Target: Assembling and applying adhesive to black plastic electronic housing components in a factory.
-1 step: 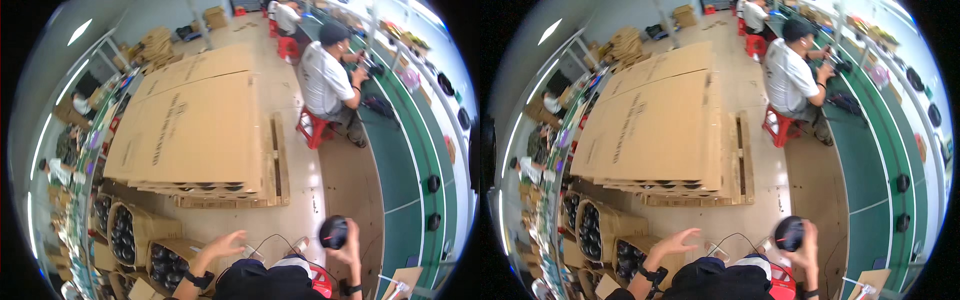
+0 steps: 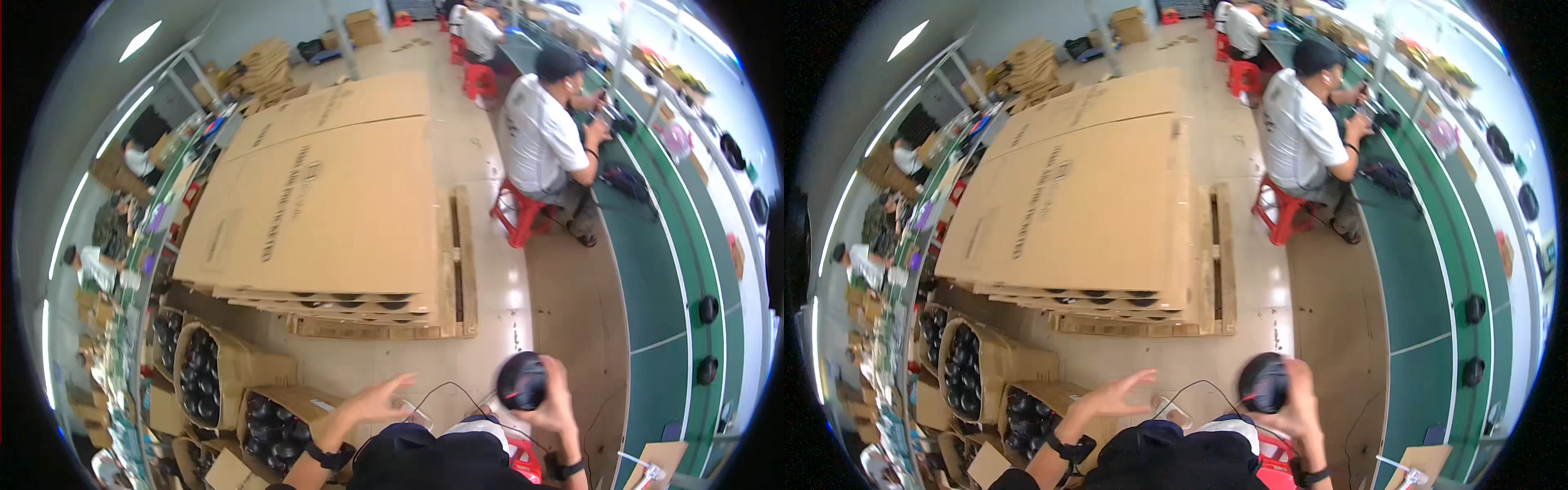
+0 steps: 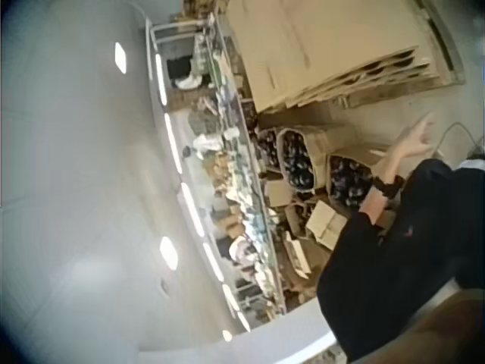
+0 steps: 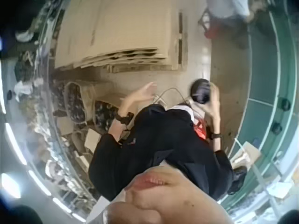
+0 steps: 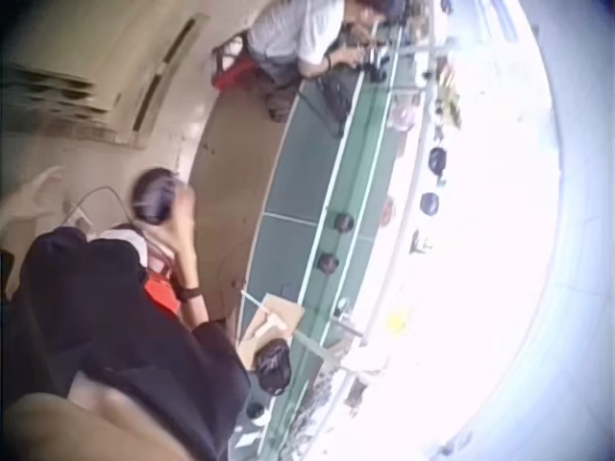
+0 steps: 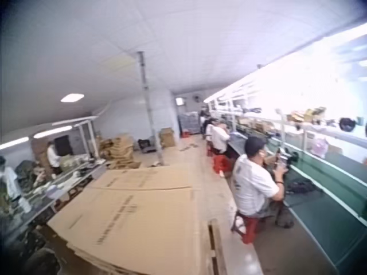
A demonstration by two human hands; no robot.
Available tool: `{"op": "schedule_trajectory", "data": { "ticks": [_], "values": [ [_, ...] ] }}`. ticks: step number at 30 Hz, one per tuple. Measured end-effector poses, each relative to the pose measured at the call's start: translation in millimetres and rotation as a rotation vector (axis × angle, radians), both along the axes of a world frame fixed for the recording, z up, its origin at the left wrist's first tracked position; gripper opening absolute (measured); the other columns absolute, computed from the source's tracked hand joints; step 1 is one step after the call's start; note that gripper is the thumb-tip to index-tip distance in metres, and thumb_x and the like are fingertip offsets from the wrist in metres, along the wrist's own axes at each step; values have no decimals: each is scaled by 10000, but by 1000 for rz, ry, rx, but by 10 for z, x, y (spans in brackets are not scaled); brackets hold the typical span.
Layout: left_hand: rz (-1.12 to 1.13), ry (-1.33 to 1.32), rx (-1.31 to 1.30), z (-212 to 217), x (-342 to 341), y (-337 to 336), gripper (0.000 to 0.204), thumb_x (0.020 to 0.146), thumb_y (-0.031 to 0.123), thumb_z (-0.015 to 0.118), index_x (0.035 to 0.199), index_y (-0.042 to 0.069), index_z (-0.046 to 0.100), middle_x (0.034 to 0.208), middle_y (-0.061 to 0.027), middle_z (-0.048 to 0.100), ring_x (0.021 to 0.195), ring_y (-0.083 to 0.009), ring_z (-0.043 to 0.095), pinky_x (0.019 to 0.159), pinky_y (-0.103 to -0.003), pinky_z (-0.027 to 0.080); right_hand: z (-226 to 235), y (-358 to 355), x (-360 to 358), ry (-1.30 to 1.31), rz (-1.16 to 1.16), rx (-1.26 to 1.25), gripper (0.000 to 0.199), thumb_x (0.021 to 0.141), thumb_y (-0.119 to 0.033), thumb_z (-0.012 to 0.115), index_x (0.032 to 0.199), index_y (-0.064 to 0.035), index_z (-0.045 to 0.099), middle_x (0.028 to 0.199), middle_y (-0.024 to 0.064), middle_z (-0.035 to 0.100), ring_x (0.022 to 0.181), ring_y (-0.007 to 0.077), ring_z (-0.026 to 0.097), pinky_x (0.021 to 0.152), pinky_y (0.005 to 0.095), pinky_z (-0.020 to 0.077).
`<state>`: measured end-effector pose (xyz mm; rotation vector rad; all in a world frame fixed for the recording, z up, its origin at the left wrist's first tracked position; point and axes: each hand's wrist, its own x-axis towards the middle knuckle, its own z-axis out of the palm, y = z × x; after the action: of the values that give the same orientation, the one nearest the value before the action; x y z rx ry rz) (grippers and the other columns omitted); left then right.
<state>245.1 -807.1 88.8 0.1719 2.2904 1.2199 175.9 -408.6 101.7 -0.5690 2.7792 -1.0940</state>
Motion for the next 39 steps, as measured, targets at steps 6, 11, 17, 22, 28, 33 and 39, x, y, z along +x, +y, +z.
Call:
{"op": "schedule_trajectory", "data": {
  "ticks": [6,11,17,22,28,33,39],
  "values": [
    [332,312,275,697,820,-920,1320,662,292,926,1551,28,-13,1571,-230,220,1432,-370,330,1160,-454,330,954,-2726,-8,-5,791,-153,1142,619,-464,868,1530,-116,274,1442,245,370,1285,444,459,932,491,515],
    [589,551,-34,966,1274,-1972,1357,572,328,972,1540,-13,83,1513,-254,294,1387,-368,382,1121,-463,367,1470,-4243,91,201,1075,-5,1106,661,-500,843,1538,-135,277,1484,263,358,1265,452,494,888,476,544],
    [1029,656,211,876,1527,-3242,1324,454,128,999,1516,8,218,1425,-171,448,1274,-275,525,1027,-382,499,1523,-5725,-492,244,1164,-212,927,723,-352,805,1513,-182,351,1494,274,347,1336,442,423,1009,499,487],
    [1330,707,298,622,2011,-4595,1346,433,273,1015,1510,6,253,1435,-153,430,1305,-290,481,1094,-422,419,911,-6470,-1158,480,832,131,752,778,-276,745,1467,-224,447,1493,224,364,1400,469,307,1154,536,309],
    [1486,482,58,1173,2801,-5864,1314,463,337,999,1501,-5,270,1426,-163,425,1307,-293,469,1097,-427,413,944,-6290,-1281,325,871,178,541,820,-288,725,1344,-223,609,1588,177,289,1452,430,267,1180,518,270],
    [1301,454,-259,1420,2554,-7631,1096,622,305,893,1497,-18,316,1412,-154,455,1272,-288,493,1074,-390,415,1029,-6445,-1315,81,755,182,503,845,-312,733,1322,-207,616,1562,170,336,1450,412,285,1172,514,288],
    [1250,617,-56,1264,-302,-9800,819,822,102,717,1520,73,289,1361,-142,499,1114,-224,577,735,-282,550,878,-7553,-935,163,395,198,626,830,-427,749,1386,-223,548,1549,227,326,1451,443,265,1159,606,239]
  ]
}}
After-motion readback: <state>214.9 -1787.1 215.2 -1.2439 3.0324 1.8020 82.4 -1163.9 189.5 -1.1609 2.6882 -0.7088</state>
